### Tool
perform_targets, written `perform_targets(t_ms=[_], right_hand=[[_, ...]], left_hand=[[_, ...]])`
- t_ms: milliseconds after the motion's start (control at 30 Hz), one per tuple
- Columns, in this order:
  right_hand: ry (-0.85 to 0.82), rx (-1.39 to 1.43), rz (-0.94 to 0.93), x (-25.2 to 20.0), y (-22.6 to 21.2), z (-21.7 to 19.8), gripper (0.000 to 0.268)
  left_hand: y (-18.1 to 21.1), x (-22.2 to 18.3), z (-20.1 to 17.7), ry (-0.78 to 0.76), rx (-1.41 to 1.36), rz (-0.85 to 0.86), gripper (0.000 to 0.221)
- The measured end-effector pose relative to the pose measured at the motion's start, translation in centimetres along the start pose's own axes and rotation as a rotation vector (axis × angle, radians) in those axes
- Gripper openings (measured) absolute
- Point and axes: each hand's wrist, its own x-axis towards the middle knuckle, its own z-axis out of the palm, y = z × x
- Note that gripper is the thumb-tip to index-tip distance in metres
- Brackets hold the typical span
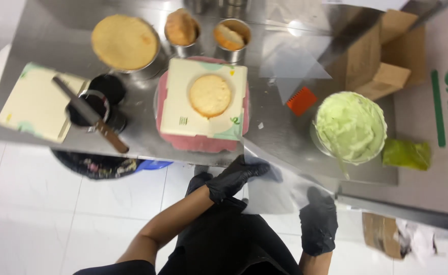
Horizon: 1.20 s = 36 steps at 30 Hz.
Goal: The person assembles a layered cake on a turntable in a bakery. They pipe green frosting from a piping bag onto a sponge layer, spread dark red filling over the layer with a knife, and place another sponge layer on top, pressing it down by hand.
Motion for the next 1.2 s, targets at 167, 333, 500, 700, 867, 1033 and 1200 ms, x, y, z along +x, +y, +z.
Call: perform_targets(t_ms=[167,333,500,700,867,1033,1200], right_hand=[[-0.109,1.242,0.507,0.1,10.3,2.7,0.022],[-0.338,1.071,-0.016,-0.7,-4.1,-5.1,0.018],[-0.781,1.285,-0.201,-0.6,-2.3,1.2,0.016],[-0.948,1.241,-0.083,-1.5,-5.5,3.6,0.048],[-1.379,0.744,-0.321,-5.7,-18.8,-7.1,0.052],[-1.559,0.696,-0.374,-13.2,-25.3,-1.7,0.045],[-1.827,0.573,-0.433,-23.4,-34.2,6.9,0.037]], left_hand=[[-6.0,-4.9,1.4,0.003,0.09,0.035,0.039],[-9.3,-13.7,1.8,0.433,0.001,0.139,0.052],[-12.1,-21.9,5.1,0.395,-0.551,0.195,0.052],[-16.3,-24.8,4.5,0.45,-0.829,0.309,0.046],[-11.1,-34.9,4.8,0.949,-0.21,0.299,0.027],[-12.5,-48.4,3.4,0.863,-0.059,0.659,0.014],[-12.8,-62.0,6.9,1.12,0.202,0.35,0.018]])
